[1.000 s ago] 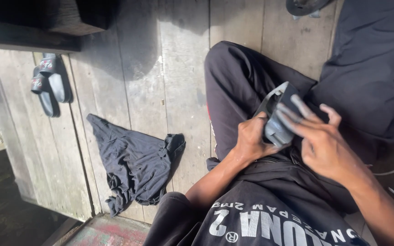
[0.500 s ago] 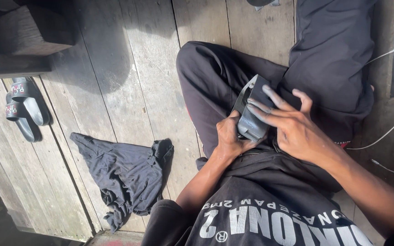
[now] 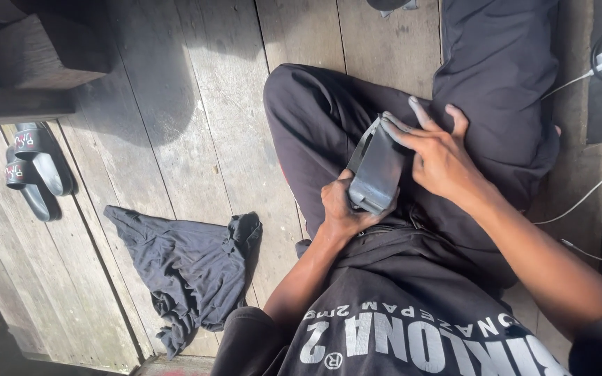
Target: The person sits on the floor and sands a small, dark metal part using a sanding block. They hold the part in their left hand and rub the sanding block against its surfaces and edges with their right hand, rotating the part to work on different sides.
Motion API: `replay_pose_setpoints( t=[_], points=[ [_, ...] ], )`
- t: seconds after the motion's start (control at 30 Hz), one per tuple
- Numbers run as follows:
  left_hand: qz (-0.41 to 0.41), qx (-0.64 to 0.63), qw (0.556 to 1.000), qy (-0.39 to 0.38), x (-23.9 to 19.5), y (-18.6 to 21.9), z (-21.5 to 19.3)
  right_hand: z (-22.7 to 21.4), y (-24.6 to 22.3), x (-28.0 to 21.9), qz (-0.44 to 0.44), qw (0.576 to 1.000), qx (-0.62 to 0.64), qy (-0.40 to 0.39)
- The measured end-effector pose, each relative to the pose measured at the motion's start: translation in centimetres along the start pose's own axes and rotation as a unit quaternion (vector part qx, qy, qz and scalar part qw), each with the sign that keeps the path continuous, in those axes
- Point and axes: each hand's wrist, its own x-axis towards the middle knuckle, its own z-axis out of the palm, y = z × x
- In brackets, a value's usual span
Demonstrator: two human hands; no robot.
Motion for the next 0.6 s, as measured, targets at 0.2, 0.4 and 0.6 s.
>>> replay_pose_setpoints(
  t=[0.2,0.4,0.6],
  points=[
    [-0.019,0.004,0.997,0.075,2.7,0.3,-1.1,2.7,3.3,2.3,-0.048,0.996,-0.007,0.069],
    [0.073,-0.098,0.977,0.176,5.7,1.1,-2.9,-1.0,-0.5,2.8,-0.034,0.955,0.238,0.171],
    [0.275,-0.247,0.913,0.175,10.7,2.7,-3.0,-4.1,-3.1,2.2,-0.123,0.816,0.477,0.303]
  ],
)
